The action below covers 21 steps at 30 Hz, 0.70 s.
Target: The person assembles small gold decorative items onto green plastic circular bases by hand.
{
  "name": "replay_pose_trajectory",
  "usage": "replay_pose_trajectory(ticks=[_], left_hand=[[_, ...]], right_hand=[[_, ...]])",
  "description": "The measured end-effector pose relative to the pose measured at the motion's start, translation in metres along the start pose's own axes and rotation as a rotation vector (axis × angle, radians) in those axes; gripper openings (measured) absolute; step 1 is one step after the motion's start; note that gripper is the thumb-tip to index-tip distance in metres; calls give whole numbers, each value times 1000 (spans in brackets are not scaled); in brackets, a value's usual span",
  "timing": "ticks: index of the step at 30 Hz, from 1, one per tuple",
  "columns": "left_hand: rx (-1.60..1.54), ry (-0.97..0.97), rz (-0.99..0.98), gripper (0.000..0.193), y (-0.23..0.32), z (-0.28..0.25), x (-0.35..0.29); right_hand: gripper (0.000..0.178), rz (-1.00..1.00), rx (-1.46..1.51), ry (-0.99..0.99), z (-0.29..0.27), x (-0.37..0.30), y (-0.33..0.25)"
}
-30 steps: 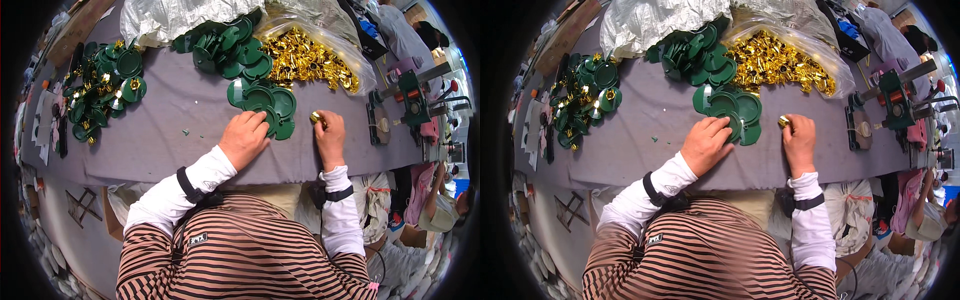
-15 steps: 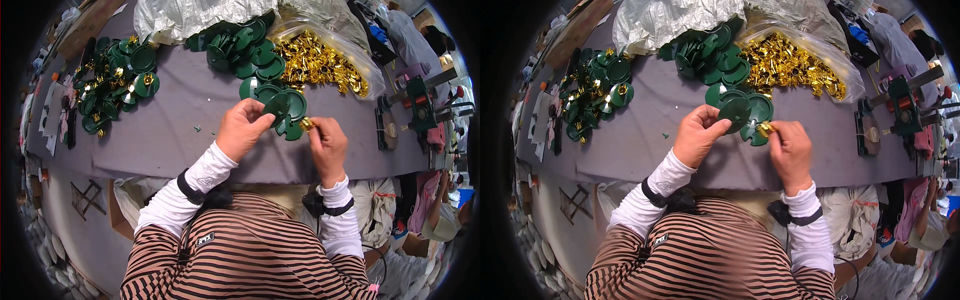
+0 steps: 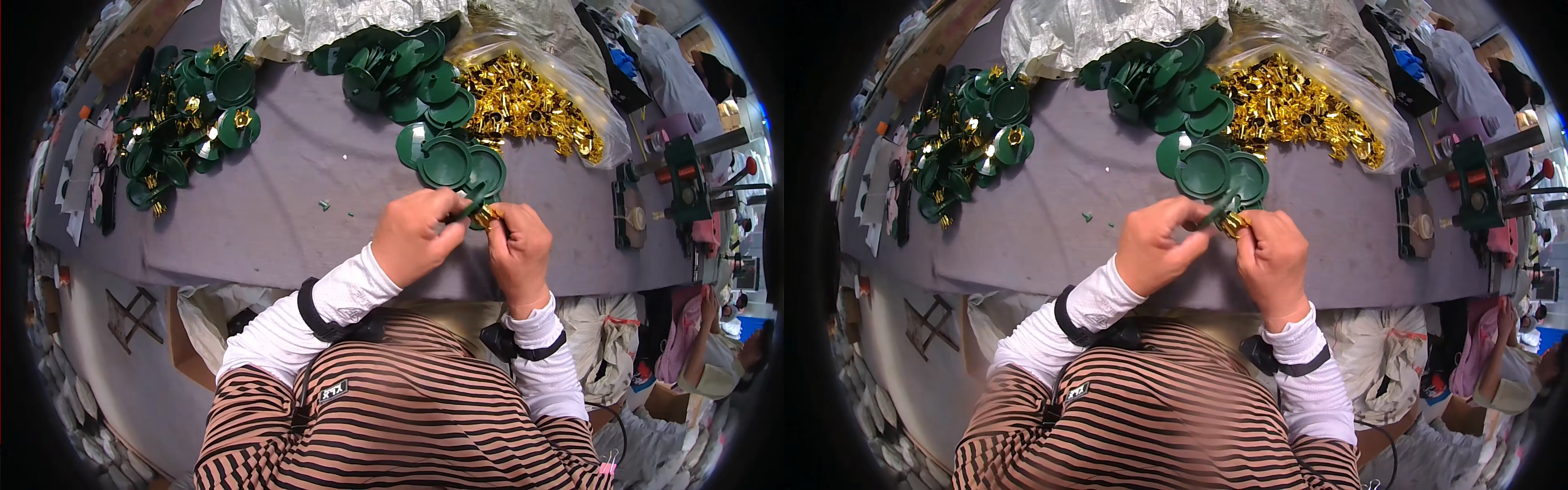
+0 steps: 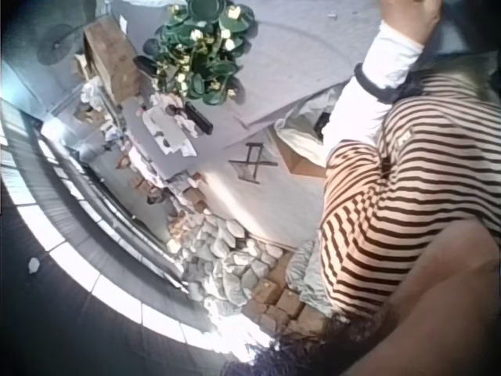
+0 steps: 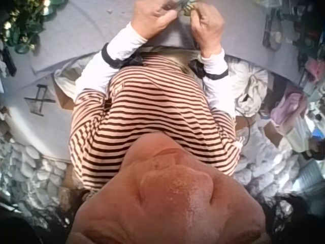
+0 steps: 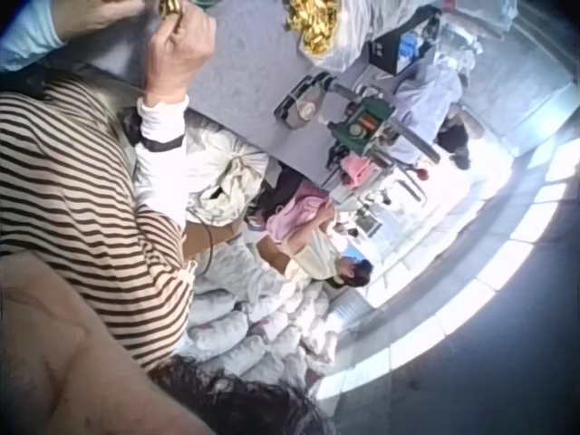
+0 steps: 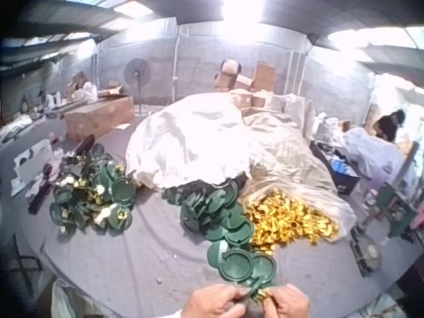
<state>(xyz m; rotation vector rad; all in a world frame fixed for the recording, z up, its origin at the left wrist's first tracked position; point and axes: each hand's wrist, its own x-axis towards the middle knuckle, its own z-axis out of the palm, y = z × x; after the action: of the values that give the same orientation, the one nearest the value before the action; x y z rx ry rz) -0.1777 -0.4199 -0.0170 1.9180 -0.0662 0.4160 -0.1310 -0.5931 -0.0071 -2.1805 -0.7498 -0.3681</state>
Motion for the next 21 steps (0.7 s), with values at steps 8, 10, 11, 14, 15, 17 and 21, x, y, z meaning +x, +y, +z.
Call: replay_pose_trajectory(ticks=[8, 10, 11, 14, 15, 17, 21], left_hand=[[155, -57, 503, 27, -25, -14, -8], [140, -58, 524, 27, -29, -24, -5], [134, -48, 395, 24, -27, -34, -3], [263, 175, 145, 18, -28, -92, 19], [373, 301, 166, 20, -29, -121, 36], [568, 593, 219, 27, -34, -176, 66], [678, 661, 500, 28, -20, -156, 79]], right_hand=[[10, 664, 774, -327, 17, -9, 10], [12, 639, 787, -316, 22, -7, 2], [14, 618, 797, -301, 23, -5, -1], [16, 805, 786, -218, -4, 7, 19], [18, 853, 917, -100, -14, 7, 42], [22, 898, 1050, 26, -31, 4, 66], [26, 898, 1357, 212, -42, -8, 86]])
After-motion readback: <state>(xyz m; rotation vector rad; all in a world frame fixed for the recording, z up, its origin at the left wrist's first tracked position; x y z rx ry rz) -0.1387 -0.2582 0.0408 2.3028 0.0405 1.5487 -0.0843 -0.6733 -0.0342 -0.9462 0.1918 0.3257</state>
